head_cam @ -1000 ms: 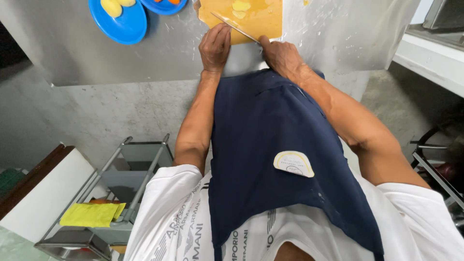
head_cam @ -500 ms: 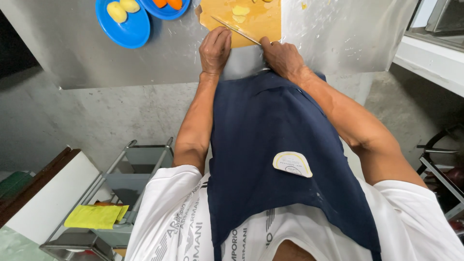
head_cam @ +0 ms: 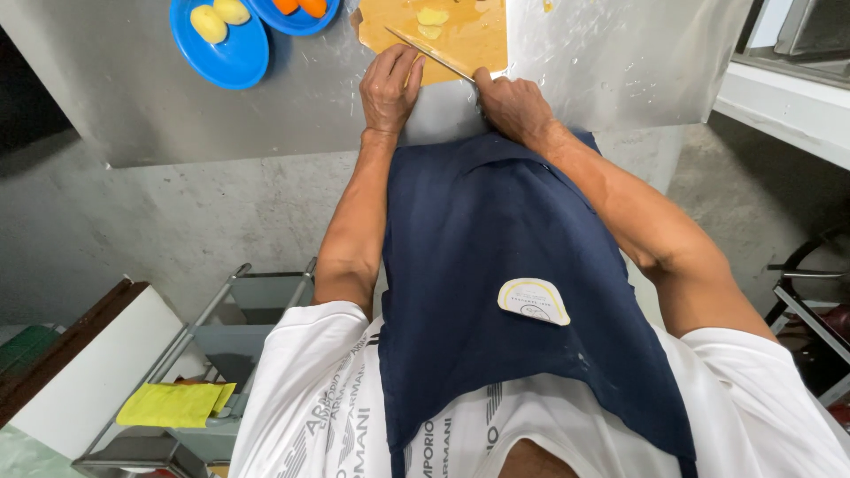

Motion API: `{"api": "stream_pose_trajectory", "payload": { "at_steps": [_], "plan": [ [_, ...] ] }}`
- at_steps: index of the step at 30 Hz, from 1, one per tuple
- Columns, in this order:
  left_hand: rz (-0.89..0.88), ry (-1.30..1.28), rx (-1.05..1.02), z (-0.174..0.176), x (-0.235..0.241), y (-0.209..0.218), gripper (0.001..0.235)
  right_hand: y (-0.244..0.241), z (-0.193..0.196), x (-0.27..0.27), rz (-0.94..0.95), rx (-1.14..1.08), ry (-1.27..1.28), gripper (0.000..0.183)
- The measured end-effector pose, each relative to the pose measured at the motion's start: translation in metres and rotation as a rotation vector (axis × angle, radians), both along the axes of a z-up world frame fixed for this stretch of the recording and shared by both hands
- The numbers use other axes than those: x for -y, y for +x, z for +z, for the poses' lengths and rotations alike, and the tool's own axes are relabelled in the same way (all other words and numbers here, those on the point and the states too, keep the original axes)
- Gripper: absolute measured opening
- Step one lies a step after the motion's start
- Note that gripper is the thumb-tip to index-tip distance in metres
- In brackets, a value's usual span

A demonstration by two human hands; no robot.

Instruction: The person slices peeled potatoes into thin rounds on a wooden cutting board using a large knife. They hold the potato with their left hand and cut with their right, occasionally adjusting the potato pieces on the board.

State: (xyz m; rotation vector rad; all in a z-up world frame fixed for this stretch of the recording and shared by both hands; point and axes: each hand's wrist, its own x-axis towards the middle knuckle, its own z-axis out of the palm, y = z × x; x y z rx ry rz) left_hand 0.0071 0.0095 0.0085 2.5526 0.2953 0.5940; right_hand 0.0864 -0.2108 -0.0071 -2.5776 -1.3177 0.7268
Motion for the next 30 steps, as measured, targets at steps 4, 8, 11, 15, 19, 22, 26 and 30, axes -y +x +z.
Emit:
{"api": "stream_pose_trajectory", "payload": {
  "at_steps": [4,8,11,15,19,22,26,30],
  "plan": [
    [0.021,-0.009,0.005,-0.007,0.001,0.000,0.014,-0.001,0.005,0.002,0.006,0.050,0.022,0.012],
    [0.009,-0.007,0.013,-0.014,0.002,0.002,0.011,0.000,0.003,0.005,-0.015,0.078,0.030,0.012],
    [0.055,-0.051,0.008,-0.019,0.004,0.001,0.018,-0.002,0.000,0.007,0.001,0.144,0.042,0.012],
    [0.070,-0.062,0.009,-0.015,0.009,0.005,0.018,-0.002,0.004,0.007,-0.016,0.147,0.072,0.010],
    [0.128,-0.147,0.013,-0.017,0.013,0.007,0.016,-0.002,-0.001,0.008,-0.006,0.153,0.074,0.011],
    [0.122,-0.142,0.014,-0.018,0.011,0.004,0.016,0.000,0.004,0.005,0.008,0.083,0.043,0.012],
    [0.121,-0.137,0.019,-0.012,0.012,0.002,0.016,0.001,0.006,0.004,0.010,0.059,0.052,0.013],
    [0.106,-0.078,0.004,-0.012,0.013,0.001,0.014,0.000,0.003,0.003,0.033,0.198,0.097,0.015]
  ]
}}
